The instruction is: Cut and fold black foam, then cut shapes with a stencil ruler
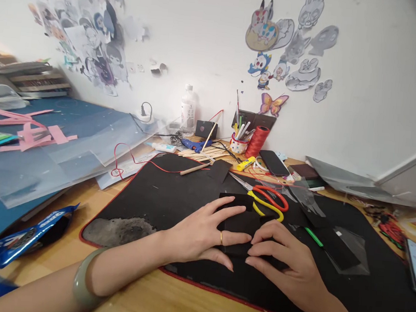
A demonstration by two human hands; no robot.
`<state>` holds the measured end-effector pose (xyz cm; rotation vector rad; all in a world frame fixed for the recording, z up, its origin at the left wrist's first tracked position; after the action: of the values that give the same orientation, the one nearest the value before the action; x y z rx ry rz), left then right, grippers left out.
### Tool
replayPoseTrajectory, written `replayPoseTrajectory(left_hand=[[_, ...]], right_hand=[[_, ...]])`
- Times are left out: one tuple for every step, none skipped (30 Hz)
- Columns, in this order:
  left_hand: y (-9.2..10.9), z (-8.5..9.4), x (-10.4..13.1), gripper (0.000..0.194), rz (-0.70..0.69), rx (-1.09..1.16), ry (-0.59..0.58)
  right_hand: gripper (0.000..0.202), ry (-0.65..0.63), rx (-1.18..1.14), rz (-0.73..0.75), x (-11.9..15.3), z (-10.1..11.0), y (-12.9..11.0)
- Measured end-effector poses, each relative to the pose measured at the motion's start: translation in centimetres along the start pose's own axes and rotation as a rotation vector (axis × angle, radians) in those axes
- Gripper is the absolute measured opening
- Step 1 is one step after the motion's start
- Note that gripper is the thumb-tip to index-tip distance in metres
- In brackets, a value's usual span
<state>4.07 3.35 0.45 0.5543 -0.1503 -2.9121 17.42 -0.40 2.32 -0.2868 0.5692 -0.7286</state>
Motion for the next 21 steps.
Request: replayPoseTrajectory(left_hand=[[0.0,0.0,0.0,0.051,0.002,0.007,-0.007],[0.0,0.0,0.0,0.052,0.005,0.017,-0.015],[0.0,0.0,0.0,0.052,0.008,0.028,-0.024],[0.0,-0.1,0.0,0.052,0.010,0.040,-0.033],[0.0,-0.1,0.0,0.054,0.010,0.053,-0.041],[0.0,-0.2,0.0,0.057,0.013,0.068,-0.050],[0.0,-0.3,0.0,0.061,0.024,0.088,-0.056],[-0.1,-0.4,0.1,0.068,0.042,0.115,-0.060],[-0.2,-0.6,0.2,0.077,0.069,0.151,-0.060],[-0.4,-0.7,0.3,0.088,0.104,0.198,-0.054],[-0.6,-0.9,0.4,0.099,0.148,0.255,-0.040],[-0.8,-1.0,0.6,0.109,0.199,0.320,-0.018],[-1.1,-1.2,0.8,0.117,0.253,0.387,0.011],[-1.2,-1.4,1.0,0.122,0.310,0.451,0.037],[-1.4,-1.7,1.1,0.124,0.367,0.510,0.063],[-1.4,-2.0,1.3,0.123,0.419,0.564,0.088],[-1.4,-2.2,1.5,0.119,0.465,0.610,0.119],[-1.3,-2.4,1.6,0.111,0.507,0.648,0.152],[-1.2,-2.6,1.7,0.101,0.549,0.680,0.186],[-1.0,-2.7,1.8,0.089,0.586,0.703,0.219],[-0.8,-2.7,1.9,0.077,0.617,0.718,0.244]], right_hand=[[0.010,-0.006,-0.006,-0.001,0.0,0.0,0.0],[0.010,-0.012,-0.013,-0.003,0.0,-0.1,0.1],[0.010,-0.013,-0.018,-0.005,0.0,-0.1,0.1],[0.010,-0.014,-0.022,-0.009,0.0,-0.1,0.2],[0.011,-0.011,-0.024,-0.014,0.1,0.0,0.2],[0.010,-0.006,-0.026,-0.021,0.1,0.0,0.3],[0.010,-0.002,-0.028,-0.028,0.1,0.0,0.3],[0.009,0.003,-0.031,-0.037,0.1,0.0,0.4],[0.009,0.006,-0.034,-0.048,0.1,0.0,0.5],[0.008,0.007,-0.039,-0.059,0.2,0.0,0.5],[0.007,0.010,-0.043,-0.068,0.2,0.0,0.6],[0.007,0.011,-0.047,-0.075,0.2,0.0,0.6],[0.006,0.012,-0.048,-0.080,0.1,0.1,0.6],[0.006,0.012,-0.047,-0.083,0.1,0.1,0.5],[0.006,0.011,-0.043,-0.086,0.1,0.1,0.5],[0.006,0.012,-0.037,-0.091,0.1,0.1,0.4],[0.006,0.014,-0.030,-0.097,0.0,0.0,0.3],[0.006,0.019,-0.024,-0.103,0.0,0.0,0.2],[0.007,0.027,-0.018,-0.110,0.0,-0.1,0.1],[0.007,0.037,-0.014,-0.117,0.0,-0.1,0.0],[0.007,0.046,-0.012,-0.121,0.0,-0.2,-0.1]])
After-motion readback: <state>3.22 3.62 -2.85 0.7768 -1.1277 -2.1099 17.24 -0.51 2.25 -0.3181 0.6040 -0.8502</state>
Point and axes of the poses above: each hand's wrist, its own x-axis away from the middle knuckle, its own z-axis out of the back of the hand, y = z × x, the point moved 6 cm from there along -x, towards the middle knuckle, and after that the axes turned 11 degrees about -y, right-handed, at the moved point
